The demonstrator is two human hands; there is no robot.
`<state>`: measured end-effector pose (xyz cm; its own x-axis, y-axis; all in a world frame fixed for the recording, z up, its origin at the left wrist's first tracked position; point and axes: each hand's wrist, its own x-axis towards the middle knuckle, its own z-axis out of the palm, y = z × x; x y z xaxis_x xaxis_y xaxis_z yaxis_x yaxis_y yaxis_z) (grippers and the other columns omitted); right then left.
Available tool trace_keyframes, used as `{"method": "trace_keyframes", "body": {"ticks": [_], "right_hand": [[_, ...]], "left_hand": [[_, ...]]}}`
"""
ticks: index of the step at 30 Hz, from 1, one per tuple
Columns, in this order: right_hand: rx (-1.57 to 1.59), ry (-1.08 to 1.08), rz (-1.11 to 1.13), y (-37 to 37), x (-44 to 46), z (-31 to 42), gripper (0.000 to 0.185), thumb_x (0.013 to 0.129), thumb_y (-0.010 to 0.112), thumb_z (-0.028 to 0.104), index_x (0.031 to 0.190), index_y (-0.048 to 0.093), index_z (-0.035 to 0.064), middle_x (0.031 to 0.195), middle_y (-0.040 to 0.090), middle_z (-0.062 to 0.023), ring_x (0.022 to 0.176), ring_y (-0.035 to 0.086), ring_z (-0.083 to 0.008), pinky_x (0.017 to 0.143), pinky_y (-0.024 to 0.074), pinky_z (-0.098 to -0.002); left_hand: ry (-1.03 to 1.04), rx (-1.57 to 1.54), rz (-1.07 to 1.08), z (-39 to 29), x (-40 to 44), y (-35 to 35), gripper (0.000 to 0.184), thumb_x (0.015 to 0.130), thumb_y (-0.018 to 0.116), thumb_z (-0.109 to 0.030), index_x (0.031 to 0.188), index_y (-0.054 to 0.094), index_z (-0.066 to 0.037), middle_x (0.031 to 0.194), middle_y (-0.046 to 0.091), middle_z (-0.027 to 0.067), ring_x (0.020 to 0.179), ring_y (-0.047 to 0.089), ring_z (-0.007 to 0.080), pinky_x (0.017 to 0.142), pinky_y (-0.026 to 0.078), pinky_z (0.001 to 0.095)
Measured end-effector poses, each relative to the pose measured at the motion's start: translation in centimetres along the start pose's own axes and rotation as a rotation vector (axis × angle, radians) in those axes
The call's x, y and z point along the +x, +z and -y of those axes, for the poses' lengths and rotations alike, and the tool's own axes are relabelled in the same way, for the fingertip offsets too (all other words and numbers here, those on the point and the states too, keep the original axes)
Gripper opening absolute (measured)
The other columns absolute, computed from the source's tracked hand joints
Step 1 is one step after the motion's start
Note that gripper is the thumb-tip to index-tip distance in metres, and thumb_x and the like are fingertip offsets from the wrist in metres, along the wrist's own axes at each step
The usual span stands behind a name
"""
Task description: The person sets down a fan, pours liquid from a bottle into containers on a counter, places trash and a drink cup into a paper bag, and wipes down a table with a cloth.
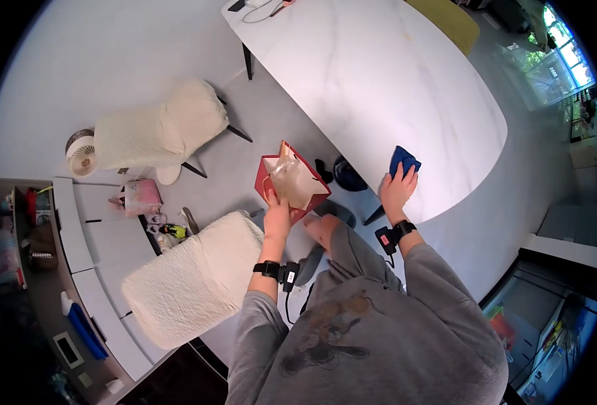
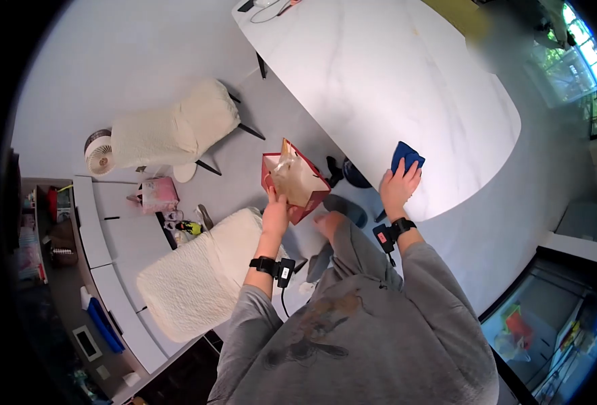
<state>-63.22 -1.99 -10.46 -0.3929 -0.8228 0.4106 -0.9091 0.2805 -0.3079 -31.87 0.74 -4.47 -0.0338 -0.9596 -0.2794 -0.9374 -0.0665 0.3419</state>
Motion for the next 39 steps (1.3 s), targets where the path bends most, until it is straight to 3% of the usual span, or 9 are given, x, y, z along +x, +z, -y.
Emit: {"method": "trace_keyframes", "body": {"ticks": [10,16,18,20,27,30,32,36,39], "right_hand": [[0.019,0.016,-0.043,5.1,5.2,8.1,0.05,0.077,0.058,0.02,0.124,0.047,0.0041,0.133,0.036,-0.0273,0.12,0.032,-0.0474,0.101,0.0249,-0.0552],[0.062,0.054,-0.003,10.0,10.0,16.9,0.05,0.076,0.058,0.018,0.123,0.048,0.002,0.132,0.036,-0.0286,0.12,0.032,-0.0477,0.101,0.0248,-0.0558],[0.09,0.008,0.059,12.1,12.3,20.5,0.05,0.075,0.058,0.018,0.122,0.048,0.002,0.133,0.035,-0.029,0.121,0.031,-0.0473,0.101,0.0244,-0.0562],[0.13,0.008,0.075,14.4,14.8,25.0,0.05,0.075,0.058,0.017,0.122,0.049,0.0025,0.133,0.034,-0.0294,0.122,0.03,-0.0471,0.102,0.0236,-0.056],[0.289,-0.137,0.154,22.7,21.9,39.0,0.046,0.076,0.058,0.015,0.121,0.051,0.0061,0.136,0.033,-0.0235,0.125,0.03,-0.0424,0.104,0.0248,-0.0527],[0.276,-0.266,0.165,24.2,23.5,38.6,0.043,0.074,0.058,0.014,0.117,0.055,0.007,0.133,0.038,-0.0211,0.124,0.034,-0.0404,0.103,0.0276,-0.0512],[0.177,-0.27,0.175,23.0,24.3,35.9,0.038,0.071,0.057,0.011,0.109,0.059,0.0078,0.127,0.046,-0.0189,0.12,0.039,-0.0382,0.101,0.031,-0.0495],[-0.084,0.014,0.061,19.2,24.0,25.6,0.041,0.071,0.055,0.009,0.112,0.055,0.005,0.124,0.046,-0.022,0.119,0.04,-0.039,0.102,0.0295,-0.0516],[-0.164,0.269,-0.038,17.1,22.0,18.6,0.05,0.076,0.056,0.011,0.125,0.047,0.0031,0.135,0.034,-0.0272,0.122,0.033,-0.0454,0.102,0.0275,-0.0539]], "left_hand": [[0.033,0.093,0.033,3.3,7.5,-1.9,0.039,0.078,0.065,-0.025,0.106,0.05,-0.002,0.137,0.028,0.0323,0.105,0.053,0.0433,0.08,0.051,0.0438],[0.186,0.129,0.072,6.0,17.8,-1.6,0.024,0.084,0.053,-0.018,0.103,0.05,-0.003,0.134,0.034,0.0296,0.092,0.059,0.042,0.072,0.052,0.0446],[0.31,0.117,-0.049,7.1,21.5,-2.6,0.018,0.083,0.051,-0.014,0.098,0.05,-0.003,0.133,0.035,0.0283,0.088,0.059,0.0417,0.069,0.052,0.0447],[0.214,0.034,0.136,7.1,23.7,-5.5,0.02,0.085,0.051,-0.018,0.097,0.051,-0.002,0.133,0.035,0.0313,0.086,0.061,0.0423,0.065,0.053,0.0439],[0.198,0.056,0.091,10.0,33.4,-10.6,0.04,0.076,0.065,-0.036,0.093,0.051,-0.003,0.134,0.034,0.0302,0.083,0.061,0.041,0.06,0.052,0.0457],[0.191,0.075,0.103,10.3,36.7,-14.1,0.025,0.077,0.062,-0.02,0.092,0.049,-0.005,0.135,0.032,0.0293,0.087,0.058,0.042,0.07,0.05,0.0467],[0.234,0.088,0.12,12.8,39.3,-14.5,0.029,0.077,0.064,-0.023,0.094,0.05,-0.005,0.134,0.033,0.03,0.087,0.059,0.0419,0.07,0.05,0.0461],[0.291,0.067,0.161,14.2,43.0,-16.8,0.03,0.076,0.066,-0.02,0.096,0.05,-0.004,0.134,0.033,0.0312,0.091,0.058,0.0429,0.074,0.05,0.0449],[0.306,0.025,0.19,15.1,45.3,-18.1,0.031,0.075,0.066,-0.019,0.097,0.049,-0.004,0.135,0.03,0.0318,0.099,0.053,0.0449,0.078,0.049,0.0451]]}}
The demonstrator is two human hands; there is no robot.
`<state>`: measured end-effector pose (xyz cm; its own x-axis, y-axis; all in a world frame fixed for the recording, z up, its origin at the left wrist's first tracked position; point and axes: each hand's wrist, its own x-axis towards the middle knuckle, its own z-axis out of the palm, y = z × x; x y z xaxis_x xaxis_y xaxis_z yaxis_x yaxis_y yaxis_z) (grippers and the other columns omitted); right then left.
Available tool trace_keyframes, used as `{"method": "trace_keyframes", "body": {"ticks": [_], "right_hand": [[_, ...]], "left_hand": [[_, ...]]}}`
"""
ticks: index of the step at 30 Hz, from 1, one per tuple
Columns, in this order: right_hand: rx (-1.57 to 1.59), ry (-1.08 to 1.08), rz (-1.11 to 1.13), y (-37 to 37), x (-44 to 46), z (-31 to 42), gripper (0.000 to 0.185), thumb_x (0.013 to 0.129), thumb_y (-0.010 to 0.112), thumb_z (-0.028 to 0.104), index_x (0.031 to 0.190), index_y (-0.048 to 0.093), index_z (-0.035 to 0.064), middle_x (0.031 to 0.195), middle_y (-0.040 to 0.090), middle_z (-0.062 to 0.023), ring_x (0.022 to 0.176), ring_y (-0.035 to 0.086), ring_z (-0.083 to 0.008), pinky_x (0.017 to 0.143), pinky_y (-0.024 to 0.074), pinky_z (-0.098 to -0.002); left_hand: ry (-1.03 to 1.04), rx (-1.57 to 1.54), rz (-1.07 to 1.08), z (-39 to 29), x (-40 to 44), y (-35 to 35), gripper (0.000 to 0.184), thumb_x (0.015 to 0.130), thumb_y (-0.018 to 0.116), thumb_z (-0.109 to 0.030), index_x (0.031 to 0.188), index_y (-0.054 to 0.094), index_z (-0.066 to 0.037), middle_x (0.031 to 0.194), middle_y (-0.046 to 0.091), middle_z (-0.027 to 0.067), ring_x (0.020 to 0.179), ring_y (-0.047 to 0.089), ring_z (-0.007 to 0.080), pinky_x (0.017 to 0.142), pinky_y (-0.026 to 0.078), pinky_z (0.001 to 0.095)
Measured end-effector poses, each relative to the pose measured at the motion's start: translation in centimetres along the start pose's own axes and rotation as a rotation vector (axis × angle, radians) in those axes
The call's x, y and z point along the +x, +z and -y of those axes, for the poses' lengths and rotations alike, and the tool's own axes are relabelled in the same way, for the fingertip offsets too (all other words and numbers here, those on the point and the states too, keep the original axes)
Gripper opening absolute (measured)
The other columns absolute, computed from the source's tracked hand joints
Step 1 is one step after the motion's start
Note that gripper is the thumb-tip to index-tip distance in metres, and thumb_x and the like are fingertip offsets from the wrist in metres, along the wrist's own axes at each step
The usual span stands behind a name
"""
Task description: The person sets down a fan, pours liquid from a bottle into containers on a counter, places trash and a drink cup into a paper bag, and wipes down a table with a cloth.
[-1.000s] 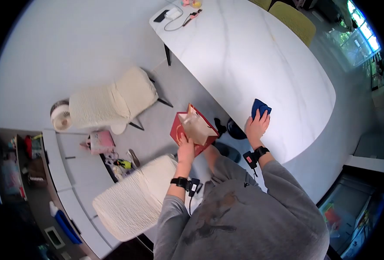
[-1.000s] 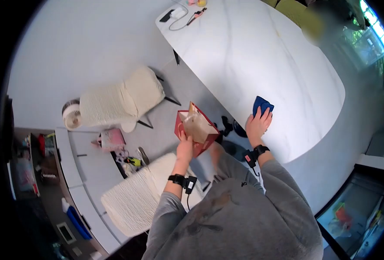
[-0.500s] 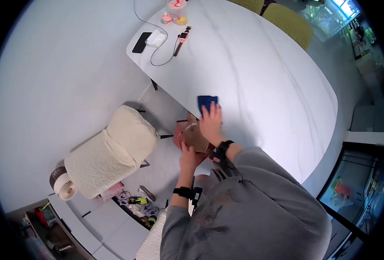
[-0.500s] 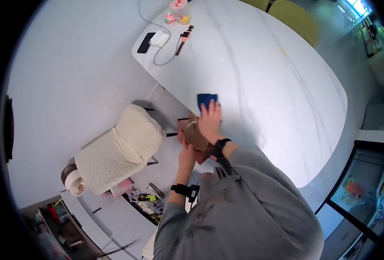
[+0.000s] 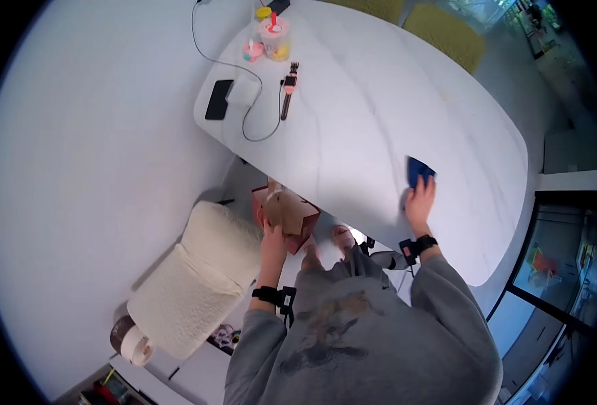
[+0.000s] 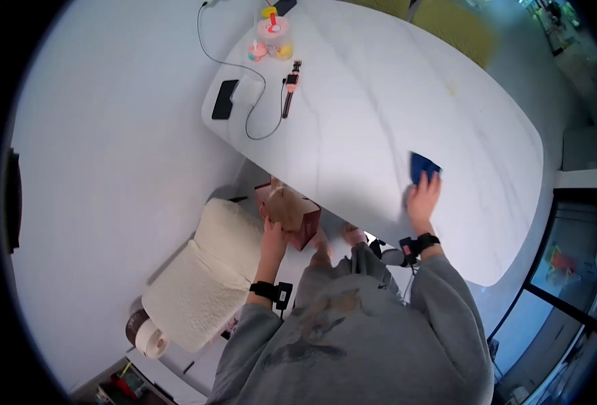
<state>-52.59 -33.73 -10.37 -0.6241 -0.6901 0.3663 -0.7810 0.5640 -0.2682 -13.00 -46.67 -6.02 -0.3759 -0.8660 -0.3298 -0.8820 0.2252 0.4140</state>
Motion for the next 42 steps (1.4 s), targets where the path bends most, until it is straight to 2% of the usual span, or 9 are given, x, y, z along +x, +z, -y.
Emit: {"method": "trace_keyframes", "body": {"ticks": [7,16,17,21,26,32,35,37,42], "right_hand": [[-0.15,0.379,-0.049,7.0,8.2,-0.2,0.066,0.078,0.058,0.022,0.139,0.033,0.0212,0.134,0.029,-0.0368,0.123,0.03,-0.0494,0.105,0.0229,-0.0519],[0.064,-0.125,0.06,10.4,15.9,9.8,0.051,0.078,0.056,0.009,0.128,0.049,0.0187,0.135,0.034,-0.0273,0.121,0.033,-0.0471,0.102,0.0294,-0.0495],[0.098,-0.205,0.085,10.5,16.1,11.5,0.052,0.077,0.056,0.007,0.127,0.05,0.0173,0.135,0.035,-0.0274,0.12,0.033,-0.047,0.102,0.0302,-0.0497],[0.201,-0.346,0.18,9.6,11.9,18.8,0.054,0.071,0.057,0.004,0.124,0.052,0.0133,0.134,0.036,-0.0261,0.119,0.035,-0.0465,0.101,0.0308,-0.0502],[0.341,-0.575,0.381,9.2,6.0,27.8,0.041,0.081,0.047,0.01,0.121,0.055,0.0132,0.136,0.035,-0.0237,0.125,0.031,-0.0428,0.104,0.0278,-0.0493],[0.791,-0.804,0.697,8.3,1.9,33.2,0.043,0.075,0.048,0.001,0.116,0.057,0.0079,0.134,0.04,-0.0186,0.121,0.039,-0.0357,0.102,0.0324,-0.0439],[1.039,-0.606,0.835,7.4,2.3,33.3,0.044,0.075,0.047,-0.004,0.116,0.057,0.0068,0.134,0.041,-0.0178,0.12,0.04,-0.0351,0.102,0.0332,-0.0406],[1.015,-0.407,0.649,6.2,3.4,32.4,0.044,0.077,0.043,-0.007,0.116,0.057,0.0064,0.134,0.041,-0.0188,0.119,0.042,-0.0372,0.101,0.034,-0.04],[1.024,-0.22,0.606,2.0,7.6,28.7,0.044,0.077,0.039,-0.01,0.113,0.058,0.0058,0.128,0.044,-0.0205,0.117,0.045,-0.0346,0.097,0.0364,-0.0353]], "left_hand": [[0.082,-0.089,0.036,3.7,2.7,-1.4,0.035,0.075,0.067,-0.02,0.1,0.049,-0.004,0.134,0.03,0.0328,0.107,0.049,0.0457,0.08,0.048,0.046],[-0.021,-0.098,0.029,3.8,5.4,-4.5,0.033,0.074,0.067,-0.018,0.097,0.048,-0.005,0.137,0.029,0.0294,0.104,0.051,0.0444,0.076,0.049,0.0446],[0.028,-0.051,-0.051,4.2,6.3,-3.9,0.032,0.074,0.068,-0.021,0.092,0.047,-0.004,0.137,0.028,0.0302,0.096,0.054,0.0437,0.068,0.049,0.0449],[0.07,-0.069,-0.163,4.3,7.3,-4.1,0.037,0.073,0.07,-0.029,0.085,0.047,-0.003,0.136,0.03,0.031,0.087,0.058,0.0423,0.06,0.05,0.0445],[0.041,-0.042,-0.198,4.6,7.6,-4.0,0.039,0.071,0.072,-0.03,0.085,0.047,-0.003,0.134,0.033,0.0303,0.088,0.058,0.0417,0.062,0.05,0.0445],[0.003,-0.034,-0.221,5.3,6.5,-4.2,0.038,0.072,0.071,-0.028,0.09,0.049,-0.003,0.136,0.032,0.0295,0.09,0.058,0.0422,0.064,0.05,0.0445],[-0.028,-0.041,-0.216,5.9,5.4,-4.7,0.038,0.071,0.071,-0.026,0.093,0.05,-0.004,0.136,0.031,0.0292,0.092,0.058,0.0416,0.064,0.05,0.0447],[-0.043,-0.047,-0.213,6.1,4.2,-5.1,0.038,0.07,0.072,-0.025,0.094,0.05,-0.004,0.136,0.031,0.0291,0.092,0.058,0.041,0.064,0.05,0.0448],[-0.104,-0.11,-0.177,6.4,0.7,-8.8,0.029,0.071,0.072,-0.02,0.087,0.053,-0.006,0.132,0.038,0.0268,0.092,0.058,0.0392,0.07,0.05,0.043]]}}
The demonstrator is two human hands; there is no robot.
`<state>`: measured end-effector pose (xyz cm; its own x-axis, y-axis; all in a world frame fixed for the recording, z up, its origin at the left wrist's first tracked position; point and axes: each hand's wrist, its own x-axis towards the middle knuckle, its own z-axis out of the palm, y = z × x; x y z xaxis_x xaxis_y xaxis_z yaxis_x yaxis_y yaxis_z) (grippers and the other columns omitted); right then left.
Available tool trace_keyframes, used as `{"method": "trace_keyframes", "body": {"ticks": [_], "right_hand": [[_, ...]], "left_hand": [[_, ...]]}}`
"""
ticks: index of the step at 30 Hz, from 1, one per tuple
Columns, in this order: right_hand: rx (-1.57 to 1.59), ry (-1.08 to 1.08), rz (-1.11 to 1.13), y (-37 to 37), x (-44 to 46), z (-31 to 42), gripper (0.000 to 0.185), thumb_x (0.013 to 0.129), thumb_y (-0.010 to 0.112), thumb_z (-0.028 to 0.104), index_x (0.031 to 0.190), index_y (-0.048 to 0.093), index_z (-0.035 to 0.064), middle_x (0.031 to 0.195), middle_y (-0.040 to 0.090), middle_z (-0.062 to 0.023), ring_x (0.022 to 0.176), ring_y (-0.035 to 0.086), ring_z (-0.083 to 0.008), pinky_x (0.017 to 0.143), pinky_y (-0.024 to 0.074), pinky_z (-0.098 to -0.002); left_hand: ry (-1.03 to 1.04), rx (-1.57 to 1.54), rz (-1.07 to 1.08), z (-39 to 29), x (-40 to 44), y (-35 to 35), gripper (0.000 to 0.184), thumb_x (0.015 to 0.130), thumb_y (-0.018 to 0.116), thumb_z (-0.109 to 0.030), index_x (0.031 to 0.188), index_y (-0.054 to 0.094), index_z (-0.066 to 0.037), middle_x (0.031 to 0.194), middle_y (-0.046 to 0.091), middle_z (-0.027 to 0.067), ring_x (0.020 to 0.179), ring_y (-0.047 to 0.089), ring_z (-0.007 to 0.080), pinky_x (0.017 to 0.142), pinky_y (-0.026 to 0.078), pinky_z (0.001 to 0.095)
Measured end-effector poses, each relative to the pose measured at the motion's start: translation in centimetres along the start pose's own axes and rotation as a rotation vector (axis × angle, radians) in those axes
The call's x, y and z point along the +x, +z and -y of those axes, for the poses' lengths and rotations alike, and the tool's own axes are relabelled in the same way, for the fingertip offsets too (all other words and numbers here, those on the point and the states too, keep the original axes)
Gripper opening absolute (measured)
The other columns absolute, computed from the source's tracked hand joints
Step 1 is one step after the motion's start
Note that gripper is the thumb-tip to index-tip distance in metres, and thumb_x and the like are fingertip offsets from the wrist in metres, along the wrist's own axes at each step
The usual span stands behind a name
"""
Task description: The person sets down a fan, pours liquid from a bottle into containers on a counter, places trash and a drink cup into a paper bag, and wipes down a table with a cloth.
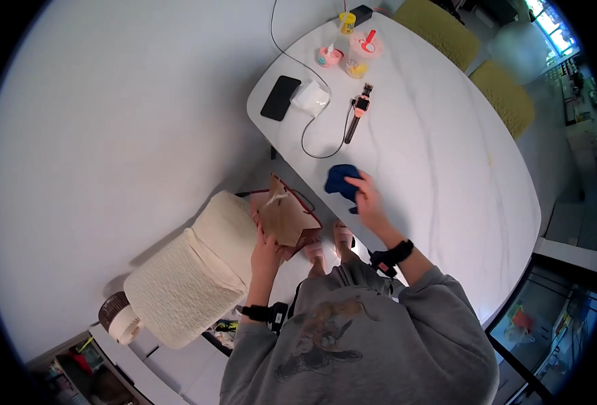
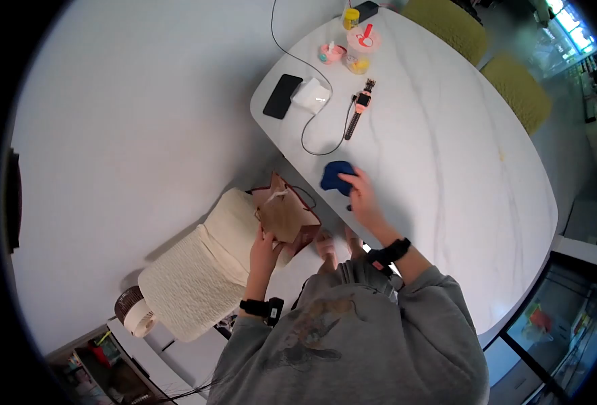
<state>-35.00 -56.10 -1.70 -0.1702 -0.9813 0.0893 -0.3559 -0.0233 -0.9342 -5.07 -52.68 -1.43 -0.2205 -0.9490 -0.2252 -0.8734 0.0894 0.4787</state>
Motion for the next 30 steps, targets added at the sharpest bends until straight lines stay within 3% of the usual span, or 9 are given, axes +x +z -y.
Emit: {"method": "trace_keyframes", "body": {"ticks": [3,7,9,11,22,25,27,29,30], "right_hand": [[-0.175,-0.077,-0.164,-4.0,-0.7,-0.5,0.041,0.077,0.039,-0.008,0.11,0.059,0.0054,0.124,0.047,-0.0207,0.112,0.049,-0.0334,0.093,0.0399,-0.0335],[-0.37,0.07,-0.283,-7.4,-2.7,-3.3,0.037,0.079,0.045,-0.003,0.112,0.058,0.0076,0.124,0.046,-0.0217,0.108,0.05,-0.0356,0.093,0.0408,-0.0365],[-0.767,0.159,-0.268,-7.1,-4.1,-5.2,0.038,0.077,0.059,0.014,0.115,0.056,0.0104,0.136,0.034,-0.0269,0.124,0.032,-0.044,0.102,0.0271,-0.0513],[-0.913,-0.003,-0.308,-5.9,-4.4,-3.1,0.042,0.074,0.064,0.018,0.114,0.057,0.0102,0.139,0.028,-0.0277,0.128,0.026,-0.0449,0.104,0.0222,-0.0541],[-0.585,-0.342,0.272,8.8,-4.6,4.4,0.027,0.076,0.062,0.015,0.102,0.06,0.0091,0.132,0.039,-0.0253,0.121,0.04,-0.0377,0.103,0.026,-0.0523],[-0.613,-0.347,0.413,11.2,-5.5,5.3,0.026,0.077,0.061,0.016,0.102,0.06,0.0096,0.132,0.039,-0.0248,0.121,0.041,-0.0365,0.104,0.0255,-0.0516],[-0.626,-0.335,0.479,12.6,-6.1,5.1,0.026,0.077,0.061,0.017,0.102,0.06,0.0096,0.132,0.04,-0.0244,0.122,0.04,-0.0359,0.104,0.0252,-0.051],[-0.639,-0.322,0.542,13.7,-6.4,5.2,0.026,0.078,0.06,0.018,0.103,0.06,0.0097,0.132,0.04,-0.024,0.122,0.04,-0.0353,0.105,0.025,-0.0504],[-0.646,-0.323,0.583,14.3,-6.7,5.2,0.025,0.079,0.059,0.018,0.103,0.06,0.0099,0.132,0.04,-0.0231,0.123,0.04,-0.0344,0.105,0.0248,-0.0499]], "left_hand": [[-0.028,-0.005,-0.016,1.8,-1.9,-2.0,0.029,0.072,0.072,-0.02,0.087,0.053,-0.005,0.131,0.04,0.0253,0.091,0.058,0.0386,0.072,0.049,0.0424],[-0.008,-0.036,-0.104,4.0,-3.4,-4.3,0.028,0.074,0.072,-0.019,0.088,0.054,-0.004,0.128,0.043,0.0234,0.091,0.058,0.037,0.074,0.049,0.0407],[-0.015,-0.083,-0.136,6.1,-4.0,-3.8,0.026,0.074,0.072,-0.017,0.088,0.055,-0.003,0.126,0.044,0.022,0.09,0.059,0.0353,0.074,0.049,0.0395],[-0.027,-0.108,-0.202,8.2,-4.7,-3.1,0.026,0.074,0.072,-0.016,0.088,0.055,-0.003,0.126,0.045,0.0215,0.088,0.059,0.0344,0.073,0.049,0.0392],[-0.372,-0.297,-0.441,18.6,-13.7,2.9,0.023,0.074,0.071,-0.01,0.086,0.054,0.001,0.099,0.049,0.0155,0.082,0.058,0.0297,0.069,0.051,0.0339],[-0.453,-0.42,-0.574,22.3,-16.5,6.6,0.021,0.075,0.07,-0.007,0.086,0.054,0.002,0.105,0.048,0.017,0.084,0.057,0.03,0.068,0.053,0.0327],[-0.521,-0.448,-0.567,24.4,-18.0,8.1,0.022,0.075,0.07,-0.01,0.088,0.054,-0.002,0.137,0.033,0.021,0.095,0.057,0.0326,0.073,0.051,0.0338],[-0.607,-0.467,-0.515,26.0,-19.0,8.3,0.018,0.077,0.064,-0.004,0.093,0.056,-0.002,0.137,0.033,0.0218,0.103,0.054,0.0351,0.078,0.049,0.0364],[-0.606,-0.319,-0.5,27.1,-19.5,8.1,0.02,0.076,0.059,-0.001,0.096,0.056,-0.002,0.137,0.033,0.0227,0.106,0.051,0.0369,0.082,0.047,0.0382]]}}
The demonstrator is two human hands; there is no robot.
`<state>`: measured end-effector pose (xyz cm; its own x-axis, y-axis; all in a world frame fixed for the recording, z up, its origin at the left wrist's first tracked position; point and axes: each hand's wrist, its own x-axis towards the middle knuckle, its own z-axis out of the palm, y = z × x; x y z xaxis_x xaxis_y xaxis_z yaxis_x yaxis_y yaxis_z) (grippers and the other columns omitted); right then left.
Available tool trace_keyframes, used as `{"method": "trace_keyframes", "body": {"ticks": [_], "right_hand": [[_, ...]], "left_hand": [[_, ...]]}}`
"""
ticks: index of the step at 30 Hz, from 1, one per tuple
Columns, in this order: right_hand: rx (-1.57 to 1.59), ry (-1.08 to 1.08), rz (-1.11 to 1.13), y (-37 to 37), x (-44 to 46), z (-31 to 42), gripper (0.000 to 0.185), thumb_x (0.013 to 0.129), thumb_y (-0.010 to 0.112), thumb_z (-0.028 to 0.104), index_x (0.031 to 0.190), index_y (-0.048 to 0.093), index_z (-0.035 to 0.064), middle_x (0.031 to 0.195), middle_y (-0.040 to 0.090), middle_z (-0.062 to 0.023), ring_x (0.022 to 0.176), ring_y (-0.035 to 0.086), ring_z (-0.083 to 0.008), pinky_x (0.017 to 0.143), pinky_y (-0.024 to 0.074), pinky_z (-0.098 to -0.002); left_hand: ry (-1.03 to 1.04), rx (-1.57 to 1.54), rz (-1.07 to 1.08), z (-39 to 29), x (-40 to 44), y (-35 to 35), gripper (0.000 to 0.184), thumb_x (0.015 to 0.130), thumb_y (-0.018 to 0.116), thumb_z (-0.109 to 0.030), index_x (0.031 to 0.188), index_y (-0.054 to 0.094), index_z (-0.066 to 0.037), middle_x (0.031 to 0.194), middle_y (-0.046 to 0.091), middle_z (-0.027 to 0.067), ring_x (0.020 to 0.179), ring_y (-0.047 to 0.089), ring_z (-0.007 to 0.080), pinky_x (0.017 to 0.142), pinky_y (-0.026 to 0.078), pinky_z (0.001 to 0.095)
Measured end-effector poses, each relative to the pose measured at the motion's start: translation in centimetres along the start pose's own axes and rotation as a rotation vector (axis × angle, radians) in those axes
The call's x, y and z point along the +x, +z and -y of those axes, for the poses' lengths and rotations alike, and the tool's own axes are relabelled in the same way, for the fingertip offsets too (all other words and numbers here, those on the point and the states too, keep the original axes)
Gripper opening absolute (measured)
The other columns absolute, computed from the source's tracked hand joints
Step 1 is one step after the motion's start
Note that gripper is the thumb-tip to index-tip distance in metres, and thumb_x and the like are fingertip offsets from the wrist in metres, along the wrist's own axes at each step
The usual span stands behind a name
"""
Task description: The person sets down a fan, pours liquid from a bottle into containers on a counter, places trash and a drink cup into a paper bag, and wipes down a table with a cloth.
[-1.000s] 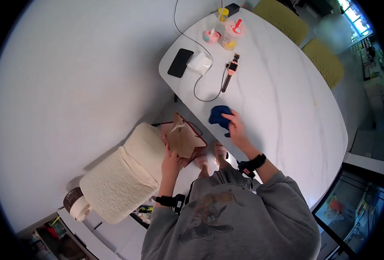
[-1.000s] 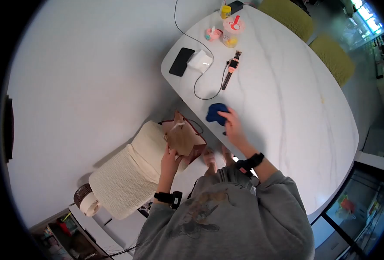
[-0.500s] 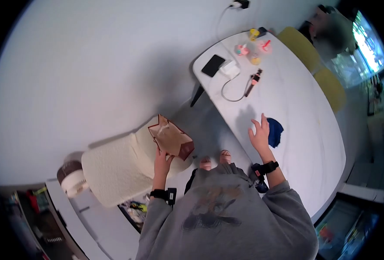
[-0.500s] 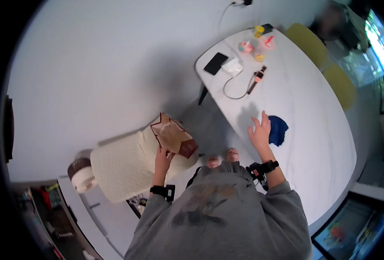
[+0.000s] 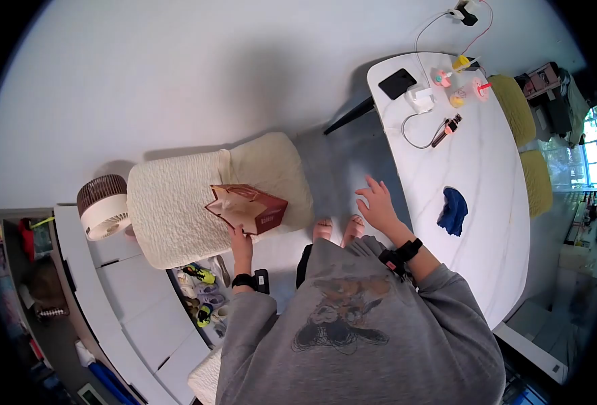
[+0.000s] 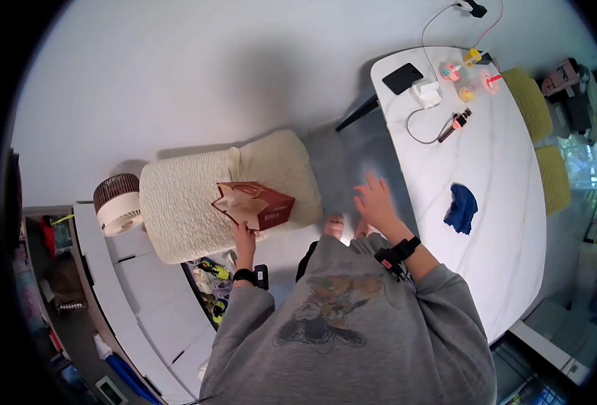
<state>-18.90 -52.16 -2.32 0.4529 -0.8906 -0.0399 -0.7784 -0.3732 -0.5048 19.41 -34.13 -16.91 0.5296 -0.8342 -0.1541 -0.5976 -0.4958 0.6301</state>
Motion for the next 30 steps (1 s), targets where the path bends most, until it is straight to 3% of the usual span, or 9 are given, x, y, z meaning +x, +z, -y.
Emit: {"method": "trace_keyframes", "body": {"ticks": [2,6,11,15,17,18,20,23,30], "right_hand": [[-0.003,-0.02,0.046,0.6,0.3,0.8,0.025,0.079,0.059,0.019,0.103,0.06,0.0101,0.132,0.041,-0.0223,0.123,0.04,-0.0335,0.105,0.0247,-0.0495],[0.008,-0.058,0.074,1.2,1.2,2.0,0.024,0.08,0.058,0.018,0.102,0.06,0.0104,0.132,0.042,-0.0191,0.119,0.044,-0.0305,0.105,0.025,-0.0488],[0.038,-0.075,0.049,1.2,1.7,2.8,0.023,0.08,0.058,0.017,0.102,0.06,0.0109,0.129,0.045,-0.0176,0.115,0.048,-0.0289,0.105,0.0252,-0.0494],[0.058,-0.071,0.062,1.1,2.2,3.2,0.023,0.081,0.058,0.017,0.103,0.059,0.0114,0.127,0.046,-0.0172,0.114,0.049,-0.0275,0.105,0.0244,-0.0499],[0.057,-0.074,0.059,1.2,2.3,3.2,0.023,0.081,0.058,0.017,0.103,0.059,0.0116,0.127,0.046,-0.017,0.114,0.049,-0.0273,0.105,0.0241,-0.0498],[0.055,-0.071,0.06,1.1,2.4,3.1,0.023,0.081,0.058,0.018,0.103,0.059,0.0116,0.127,0.046,-0.0169,0.114,0.048,-0.0272,0.105,0.0238,-0.0497],[0.048,-0.057,0.045,0.7,2.7,2.9,0.023,0.082,0.058,0.018,0.103,0.059,0.0116,0.128,0.046,-0.0169,0.115,0.048,-0.027,0.105,0.0236,-0.0495],[0.054,-0.011,0.057,0.0,2.5,2.5,0.022,0.082,0.058,0.018,0.103,0.06,0.0112,0.128,0.046,-0.0169,0.117,0.046,-0.0273,0.105,0.0234,-0.0496],[0.112,0.106,-0.154,-3.4,0.1,-1.1,0.023,0.082,0.057,0.019,0.103,0.06,0.0115,0.126,0.047,-0.0156,0.118,0.045,-0.0284,0.106,0.0236,-0.0493]], "left_hand": [[-0.029,0.12,0.071,0.3,0.3,-1.8,0.035,0.074,0.049,0.005,0.106,0.059,-0.003,0.135,0.034,0.0259,0.115,0.045,0.0413,0.094,0.039,0.0426],[0.127,0.24,0.04,0.6,0.5,-4.0,0.034,0.075,0.049,0.004,0.106,0.061,-0.003,0.129,0.04,0.0267,0.113,0.046,0.0414,0.094,0.039,0.044],[-0.059,0.096,0.347,-1.7,1.2,-4.5,0.028,0.078,0.049,-0.006,0.102,0.064,-0.006,0.129,0.041,0.0281,0.119,0.042,0.0406,0.099,0.036,0.0421],[-0.039,0.049,0.233,-2.6,0.7,-3.1,0.027,0.08,0.051,-0.013,0.103,0.063,-0.005,0.133,0.034,0.0336,0.124,0.038,0.0418,0.1,0.035,0.0412],[-0.052,0.119,0.011,-4.1,0.4,-2.9,0.033,0.079,0.055,-0.017,0.109,0.059,-0.003,0.133,0.028,0.0378,0.123,0.035,0.047,0.099,0.035,0.0442],[-0.046,0.119,0.011,-4.8,0.3,-3.1,0.033,0.079,0.055,-0.017,0.109,0.059,-0.003,0.133,0.028,0.0378,0.123,0.035,0.047,0.099,0.035,0.0442],[0.109,0.303,-0.115,-7.3,0.4,-3.6,0.045,0.077,0.06,-0.018,0.118,0.051,-0.001,0.135,0.02,0.0405,0.124,0.028,0.0523,0.101,0.032,0.0477],[0.258,0.328,-0.21,-11.0,1.3,-3.0,0.055,0.073,0.064,-0.02,0.122,0.046,-0.002,0.139,0.015,0.0381,0.126,0.026,0.051,0.101,0.028,0.0529],[0.66,0.077,0.058,-25.0,3.0,2.1,0.055,0.074,0.063,-0.014,0.123,0.043,0.002,0.139,0.016,0.0368,0.126,0.026,0.0504,0.103,0.026,0.0507]]}}
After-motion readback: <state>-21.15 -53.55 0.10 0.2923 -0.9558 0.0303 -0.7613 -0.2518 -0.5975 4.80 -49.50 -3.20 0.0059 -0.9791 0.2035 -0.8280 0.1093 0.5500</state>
